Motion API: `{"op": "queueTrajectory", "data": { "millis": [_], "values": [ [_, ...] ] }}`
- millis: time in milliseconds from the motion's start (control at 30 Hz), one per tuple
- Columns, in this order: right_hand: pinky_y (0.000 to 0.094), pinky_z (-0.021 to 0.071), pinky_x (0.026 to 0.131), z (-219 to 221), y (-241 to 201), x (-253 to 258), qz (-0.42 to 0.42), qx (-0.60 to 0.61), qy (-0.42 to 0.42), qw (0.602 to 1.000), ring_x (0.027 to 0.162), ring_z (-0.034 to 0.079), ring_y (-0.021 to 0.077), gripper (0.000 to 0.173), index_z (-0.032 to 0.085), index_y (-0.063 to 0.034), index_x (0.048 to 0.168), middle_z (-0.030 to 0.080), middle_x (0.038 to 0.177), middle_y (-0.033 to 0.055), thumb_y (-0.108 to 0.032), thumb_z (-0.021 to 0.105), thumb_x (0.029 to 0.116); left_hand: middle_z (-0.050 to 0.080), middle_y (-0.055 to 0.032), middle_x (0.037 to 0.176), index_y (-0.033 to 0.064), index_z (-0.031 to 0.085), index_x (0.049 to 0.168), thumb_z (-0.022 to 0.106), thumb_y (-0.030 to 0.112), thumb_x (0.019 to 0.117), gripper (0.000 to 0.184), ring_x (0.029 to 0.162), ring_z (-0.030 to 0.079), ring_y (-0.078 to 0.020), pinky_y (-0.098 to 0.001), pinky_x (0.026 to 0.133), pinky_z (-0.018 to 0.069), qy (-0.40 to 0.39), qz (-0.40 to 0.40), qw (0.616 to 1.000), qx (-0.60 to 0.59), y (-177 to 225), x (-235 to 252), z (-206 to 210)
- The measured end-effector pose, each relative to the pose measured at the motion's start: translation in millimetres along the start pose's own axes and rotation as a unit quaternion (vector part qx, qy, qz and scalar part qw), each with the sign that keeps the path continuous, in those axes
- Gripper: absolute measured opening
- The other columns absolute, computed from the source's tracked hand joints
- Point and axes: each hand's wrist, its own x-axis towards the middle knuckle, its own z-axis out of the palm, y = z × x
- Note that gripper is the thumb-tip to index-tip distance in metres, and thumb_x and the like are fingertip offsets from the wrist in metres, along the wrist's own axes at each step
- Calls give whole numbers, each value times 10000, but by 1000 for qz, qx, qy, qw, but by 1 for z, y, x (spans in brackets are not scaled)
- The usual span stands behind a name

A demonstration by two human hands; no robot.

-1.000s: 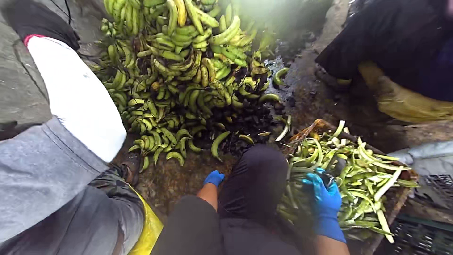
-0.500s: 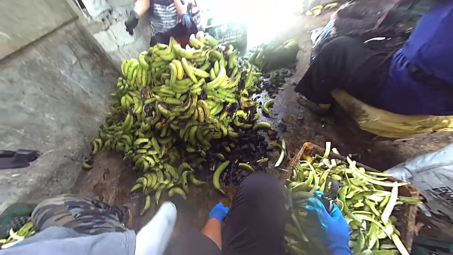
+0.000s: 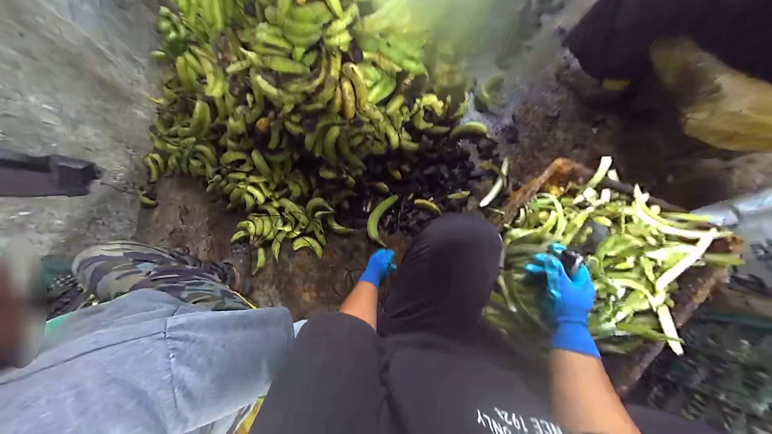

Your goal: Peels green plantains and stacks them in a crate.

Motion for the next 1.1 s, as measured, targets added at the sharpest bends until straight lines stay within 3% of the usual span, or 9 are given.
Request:
{"op": "queueTrajectory", "data": {
  "millis": [133, 200, 300, 433, 533, 633, 733, 900, 1100],
  "values": [
    [370, 618, 807, 2, -8, -1, 40, -29, 8, 999, 844, 729, 156, 450, 530, -34, 1415, 726, 1114, 105, -241, 593, 1021, 597, -227, 1356, 6, 500, 1432, 384, 328, 1108, 471, 1200, 618, -320, -475, 1003, 507, 20, -11, 996, -84, 2, 9, 3],
    [417, 615, 825, 1, -4, 4, 56, -44, 24, 997, 852, 739, 184, 436, 562, -71, 1400, 746, 1090, 95, -267, 620, 1015, 535, -247, 1430, -24, 473, 1450, 352, 297, 1120, 476, 1320, 525, -336, -479, 1103, 410, 7, 8, 1000, -7, 29, -19, -1],
    [432, 616, 839, -3, 6, 4, 63, -30, 21, 997, 861, 745, 192, 449, 555, -81, 1404, 755, 1087, 81, -286, 638, 1014, 490, -268, 1481, -59, 486, 1437, 329, 267, 1124, 478, 1422, 436, -352, -485, 1191, 318, 0, 67, 992, 110, 20, -22, 0],
    [417, 617, 842, 1, 9, 10, 73, -12, 21, 997, 860, 747, 186, 425, 565, -58, 1379, 762, 1062, 71, -255, 634, 1009, 523, -245, 1456, -52, 512, 1413, 341, 224, 1121, 437, 1392, 473, -305, -442, 1177, 334, 8, 41, 990, 134, 24, -32, -1],
    [404, 627, 834, 1, 13, 11, 84, -15, 31, 996, 854, 752, 181, 436, 573, -33, 1360, 767, 1039, 75, -266, 648, 999, 495, -233, 1486, -34, 467, 1455, 328, 224, 1125, 442, 1412, 448, -299, -437, 1184, 321, 10, 1, 985, 169, 32, -38, 2],
    [401, 628, 840, 2, 14, 14, 64, -7, 35, 997, 870, 749, 184, 502, 553, 9, 1395, 754, 1082, 104, -262, 660, 986, 497, -283, 1470, -74, 503, 1417, 363, 224, 1117, 445, 1415, 440, -382, -516, 1187, 303, 19, 10, 987, 157, 30, -23, 6],
    [399, 630, 820, 5, 13, 11, 51, 8, 30, 998, 857, 745, 186, 514, 544, 5, 1405, 740, 1117, 117, -267, 656, 983, 484, -281, 1484, -76, 490, 1427, 350, 226, 1122, 451, 1431, 423, -373, -500, 1201, 289, -3, 9, 989, 148, 41, -29, 3],
    [360, 634, 790, 7, 8, 6, 45, 23, 21, 999, 835, 746, 156, 536, 527, -6, 1413, 743, 1108, 93, -292, 647, 976, 555, -256, 1408, -32, 522, 1406, 373, 323, 1113, 484, 1317, 541, -355, -511, 1107, 421, -5, -6, 996, 89, 24, 31, -5],
    [302, 625, 769, 9, 4, 0, 30, 7, 23, 999, 803, 732, 106, 550, 507, 15, 1417, 741, 1078, 82, -288, 630, 974, 597, -264, 1332, -42, 563, 1340, 417, 320, 1098, 459, 1279, 559, -363, -530, 1087, 421, 10, 3, 995, 99, 18, 70, -4]
  ]
}}
